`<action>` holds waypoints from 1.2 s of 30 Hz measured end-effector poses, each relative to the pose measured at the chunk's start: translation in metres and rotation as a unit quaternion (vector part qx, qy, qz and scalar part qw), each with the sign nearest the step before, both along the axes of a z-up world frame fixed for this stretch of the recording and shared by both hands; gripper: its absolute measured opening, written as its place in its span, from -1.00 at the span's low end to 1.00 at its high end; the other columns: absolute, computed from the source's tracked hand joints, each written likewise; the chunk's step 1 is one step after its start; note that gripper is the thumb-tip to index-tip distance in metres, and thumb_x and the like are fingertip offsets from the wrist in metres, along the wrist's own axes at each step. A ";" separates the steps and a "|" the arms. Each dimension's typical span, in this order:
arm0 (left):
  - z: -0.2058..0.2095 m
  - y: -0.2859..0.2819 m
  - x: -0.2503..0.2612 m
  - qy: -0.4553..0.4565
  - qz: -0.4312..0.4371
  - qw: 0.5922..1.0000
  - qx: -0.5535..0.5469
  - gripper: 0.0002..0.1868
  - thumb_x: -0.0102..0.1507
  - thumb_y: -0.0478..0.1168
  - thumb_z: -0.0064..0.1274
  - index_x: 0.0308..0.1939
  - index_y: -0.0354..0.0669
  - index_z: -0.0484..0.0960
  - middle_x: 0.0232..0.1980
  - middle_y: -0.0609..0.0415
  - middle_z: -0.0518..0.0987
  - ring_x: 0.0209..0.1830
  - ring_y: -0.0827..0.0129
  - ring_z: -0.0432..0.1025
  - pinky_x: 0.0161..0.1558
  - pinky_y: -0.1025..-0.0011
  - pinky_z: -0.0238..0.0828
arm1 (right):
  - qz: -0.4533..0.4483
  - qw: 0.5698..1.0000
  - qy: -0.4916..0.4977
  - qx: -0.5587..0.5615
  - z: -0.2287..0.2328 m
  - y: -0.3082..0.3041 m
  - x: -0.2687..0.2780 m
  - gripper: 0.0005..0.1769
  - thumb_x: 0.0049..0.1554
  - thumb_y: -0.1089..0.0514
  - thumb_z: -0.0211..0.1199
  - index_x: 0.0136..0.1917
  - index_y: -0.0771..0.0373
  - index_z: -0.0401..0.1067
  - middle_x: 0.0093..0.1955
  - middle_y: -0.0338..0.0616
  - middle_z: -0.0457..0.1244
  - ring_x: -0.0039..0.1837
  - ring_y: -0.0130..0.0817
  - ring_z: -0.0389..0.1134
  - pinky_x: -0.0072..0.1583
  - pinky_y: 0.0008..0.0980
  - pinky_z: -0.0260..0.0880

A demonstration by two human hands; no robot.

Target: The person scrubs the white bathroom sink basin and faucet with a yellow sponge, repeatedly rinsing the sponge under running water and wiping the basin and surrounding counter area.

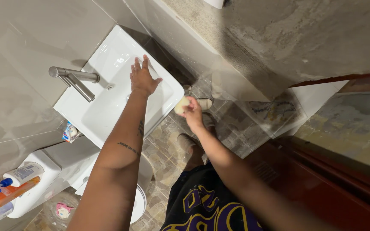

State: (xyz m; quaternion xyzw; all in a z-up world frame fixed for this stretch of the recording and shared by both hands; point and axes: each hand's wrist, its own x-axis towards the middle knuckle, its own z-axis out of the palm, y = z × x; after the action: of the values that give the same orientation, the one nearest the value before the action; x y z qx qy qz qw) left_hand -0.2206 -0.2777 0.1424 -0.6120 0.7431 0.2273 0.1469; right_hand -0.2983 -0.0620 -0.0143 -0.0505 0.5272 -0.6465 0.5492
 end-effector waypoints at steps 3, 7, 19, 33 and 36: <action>0.001 -0.001 0.001 -0.003 -0.003 1.000 0.004 0.15 0.19 0.07 0.32 0.64 0.17 -0.19 0.69 -0.11 -0.20 0.67 -0.10 -0.24 0.57 0.02 -0.24 | -0.052 0.997 -0.044 0.032 -0.001 0.009 0.005 -0.63 0.25 0.43 0.08 0.31 0.23 0.27 0.19 -0.09 0.29 0.15 -0.25 0.39 0.10 -0.12 0.59; 0.001 0.002 0.003 0.002 -0.006 1.000 0.005 0.16 0.19 0.07 0.31 0.64 0.15 -0.20 0.68 -0.11 -0.17 0.66 -0.10 -0.22 0.56 0.02 -0.23 | -0.141 0.978 -0.125 0.095 -0.006 -0.014 0.003 -0.59 0.23 0.41 0.04 0.31 0.16 0.24 0.19 -0.05 0.27 0.13 -0.17 0.39 0.07 -0.12 0.59; -0.003 0.003 0.004 0.012 -0.007 1.000 0.012 0.17 0.20 0.05 0.28 0.64 0.09 -0.25 0.67 -0.11 -0.08 0.64 -0.15 -0.18 0.55 0.04 -0.17 | -0.058 0.989 -0.084 0.103 0.013 0.014 0.097 -0.65 0.17 0.44 0.16 0.22 0.23 0.35 0.11 -0.02 0.32 0.05 -0.21 0.40 -0.04 -0.16 0.54; -0.013 0.002 0.010 0.045 -0.020 0.998 -0.027 0.13 0.18 -0.02 0.27 0.64 0.14 -0.20 0.65 -0.08 -0.03 0.63 -0.14 -0.12 0.59 0.08 -0.20 | 0.133 0.933 0.302 0.144 0.039 -0.130 -0.068 -0.74 0.04 0.24 0.39 0.05 0.22 0.59 -0.18 -0.13 0.44 -0.17 -0.40 0.45 -0.07 -0.37 0.46; -0.011 -0.001 0.015 0.032 0.000 0.999 0.009 0.11 0.19 -0.04 0.24 0.63 0.20 -0.20 0.67 0.01 -0.06 0.63 -0.16 -0.16 0.52 0.03 -0.14 | 0.125 0.926 0.320 0.154 0.051 -0.161 -0.057 -0.76 0.01 0.20 0.44 0.00 0.20 0.60 -0.17 -0.12 0.45 -0.15 -0.38 0.45 -0.05 -0.37 0.47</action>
State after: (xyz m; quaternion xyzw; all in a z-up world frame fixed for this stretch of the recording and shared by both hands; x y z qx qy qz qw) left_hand -0.2051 -0.2783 0.1314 -0.6034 0.7450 0.2534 0.1290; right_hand -0.3550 -0.2234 0.0364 -0.2354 0.7572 -0.4331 0.4285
